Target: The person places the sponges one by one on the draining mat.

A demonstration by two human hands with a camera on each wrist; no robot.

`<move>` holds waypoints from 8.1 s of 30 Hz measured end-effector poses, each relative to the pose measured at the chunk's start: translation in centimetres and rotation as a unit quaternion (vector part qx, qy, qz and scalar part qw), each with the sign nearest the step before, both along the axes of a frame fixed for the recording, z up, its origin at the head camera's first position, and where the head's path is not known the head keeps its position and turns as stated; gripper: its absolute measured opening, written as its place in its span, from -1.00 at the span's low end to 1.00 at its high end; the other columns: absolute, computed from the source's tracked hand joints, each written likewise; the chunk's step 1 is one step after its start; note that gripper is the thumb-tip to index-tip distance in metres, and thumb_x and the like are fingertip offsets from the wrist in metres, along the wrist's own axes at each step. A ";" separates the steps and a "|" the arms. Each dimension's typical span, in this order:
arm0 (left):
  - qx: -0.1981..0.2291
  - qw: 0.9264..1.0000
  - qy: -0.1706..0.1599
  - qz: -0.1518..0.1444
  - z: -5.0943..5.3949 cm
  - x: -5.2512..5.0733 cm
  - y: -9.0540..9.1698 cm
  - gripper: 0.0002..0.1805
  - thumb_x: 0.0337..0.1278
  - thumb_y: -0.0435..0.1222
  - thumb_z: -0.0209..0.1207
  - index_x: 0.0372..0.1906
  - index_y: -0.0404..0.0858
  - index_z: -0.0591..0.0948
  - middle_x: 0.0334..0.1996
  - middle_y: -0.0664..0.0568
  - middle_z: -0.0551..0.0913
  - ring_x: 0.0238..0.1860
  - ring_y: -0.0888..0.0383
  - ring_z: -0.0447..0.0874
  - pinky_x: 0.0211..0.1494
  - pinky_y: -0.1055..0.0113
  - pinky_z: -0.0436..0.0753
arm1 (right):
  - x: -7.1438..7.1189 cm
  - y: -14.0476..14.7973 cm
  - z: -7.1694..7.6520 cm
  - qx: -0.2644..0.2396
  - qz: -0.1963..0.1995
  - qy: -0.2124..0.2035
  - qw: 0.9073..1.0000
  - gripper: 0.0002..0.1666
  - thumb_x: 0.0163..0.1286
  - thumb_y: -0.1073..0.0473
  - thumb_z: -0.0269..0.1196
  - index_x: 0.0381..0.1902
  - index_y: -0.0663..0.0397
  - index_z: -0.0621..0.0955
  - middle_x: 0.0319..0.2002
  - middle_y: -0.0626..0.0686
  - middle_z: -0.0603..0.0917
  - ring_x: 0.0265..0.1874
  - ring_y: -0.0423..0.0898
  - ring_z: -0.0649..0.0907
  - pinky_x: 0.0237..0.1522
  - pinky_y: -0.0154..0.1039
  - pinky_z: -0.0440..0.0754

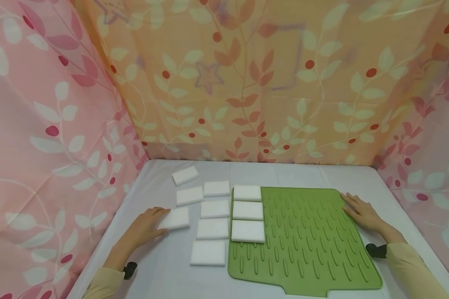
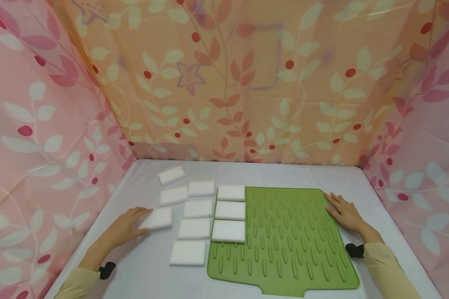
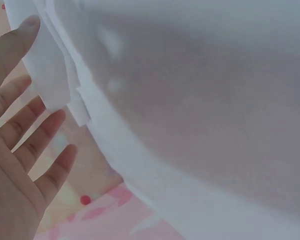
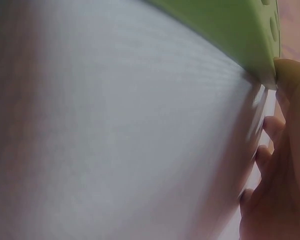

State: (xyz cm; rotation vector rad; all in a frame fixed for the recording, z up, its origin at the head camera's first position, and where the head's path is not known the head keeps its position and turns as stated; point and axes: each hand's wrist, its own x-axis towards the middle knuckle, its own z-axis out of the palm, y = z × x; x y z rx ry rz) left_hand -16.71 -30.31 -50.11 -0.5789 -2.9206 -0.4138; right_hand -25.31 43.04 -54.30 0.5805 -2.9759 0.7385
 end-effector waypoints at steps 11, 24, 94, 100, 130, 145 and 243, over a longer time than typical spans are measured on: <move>0.005 1.000 0.004 -0.018 1.1 1.7 1.7 -0.30 -0.16 0.00 0.38 0.19 -0.08 0.48 0.03 0.03 0.53 0.02 0.01 0.51 0.02 0.00 0.50 | 0.0 0.1 0.0 0.000 0.000 -0.006 1.000 -0.33 0.46 0.06 -0.03 0.42 0.16 0.08 0.31 0.50 0.10 0.22 0.58 0.05 0.01 0.52 -0.13; 0.008 0.998 0.014 -0.059 1.5 3.2 4.2 -0.30 -0.17 0.02 0.37 0.20 -0.03 0.48 0.00 0.14 0.53 -0.03 0.13 0.51 -0.03 0.10 0.52 | 0.0 0.0 0.2 -0.001 0.001 -0.008 1.000 -0.33 0.46 0.06 -0.04 0.42 0.17 0.08 0.31 0.50 0.09 0.23 0.58 0.04 0.01 0.54 -0.15; -0.026 0.955 0.089 -0.280 -0.9 3.6 19.4 -0.28 -0.05 0.29 0.11 0.18 -0.03 0.45 -0.02 0.19 0.45 -0.02 0.27 0.41 -0.01 0.35 0.45 | -0.1 0.2 -0.1 -0.006 0.001 -0.002 1.000 -0.33 0.45 0.06 -0.03 0.41 0.18 0.10 0.29 0.52 0.11 0.22 0.58 0.05 0.01 0.53 -0.14; -0.045 0.956 0.081 -0.279 -0.9 3.5 19.8 -0.27 -0.04 0.30 0.09 0.19 -0.02 0.44 -0.03 0.19 0.45 -0.05 0.26 0.40 -0.04 0.33 0.45 | 0.0 0.1 0.1 -0.005 -0.001 -0.005 1.000 -0.33 0.46 0.06 -0.04 0.42 0.17 0.09 0.30 0.51 0.10 0.23 0.58 0.04 0.02 0.53 -0.15; -0.072 0.967 0.084 -0.230 -1.2 4.0 18.4 -0.23 -0.11 0.40 0.01 0.17 0.04 0.44 0.01 0.21 0.46 0.01 0.25 0.40 0.05 0.26 0.41 | -0.2 0.3 -0.2 -0.006 -0.001 0.003 1.000 -0.33 0.45 0.06 -0.01 0.42 0.14 0.10 0.31 0.49 0.11 0.23 0.57 0.05 0.02 0.53 -0.15; -0.022 0.977 0.057 -0.205 -1.6 4.8 15.0 -0.29 -0.10 0.28 0.17 0.17 0.02 0.45 0.03 0.20 0.46 0.02 0.25 0.39 -0.04 0.23 0.44 | -0.1 0.2 -0.2 -0.005 -0.004 0.001 1.000 -0.33 0.46 0.06 -0.03 0.42 0.15 0.09 0.31 0.49 0.09 0.23 0.57 0.03 0.02 0.54 -0.18; -0.027 0.972 0.086 -0.218 2.5 -2.4 20.6 -0.35 0.02 0.25 0.10 0.20 0.04 0.45 -0.01 0.16 0.46 -0.07 0.23 0.42 -0.11 0.31 0.47 | 0.2 0.0 0.1 -0.002 -0.008 -0.001 1.000 -0.33 0.46 0.04 -0.04 0.41 0.16 0.10 0.31 0.49 0.11 0.24 0.55 0.05 0.04 0.52 -0.15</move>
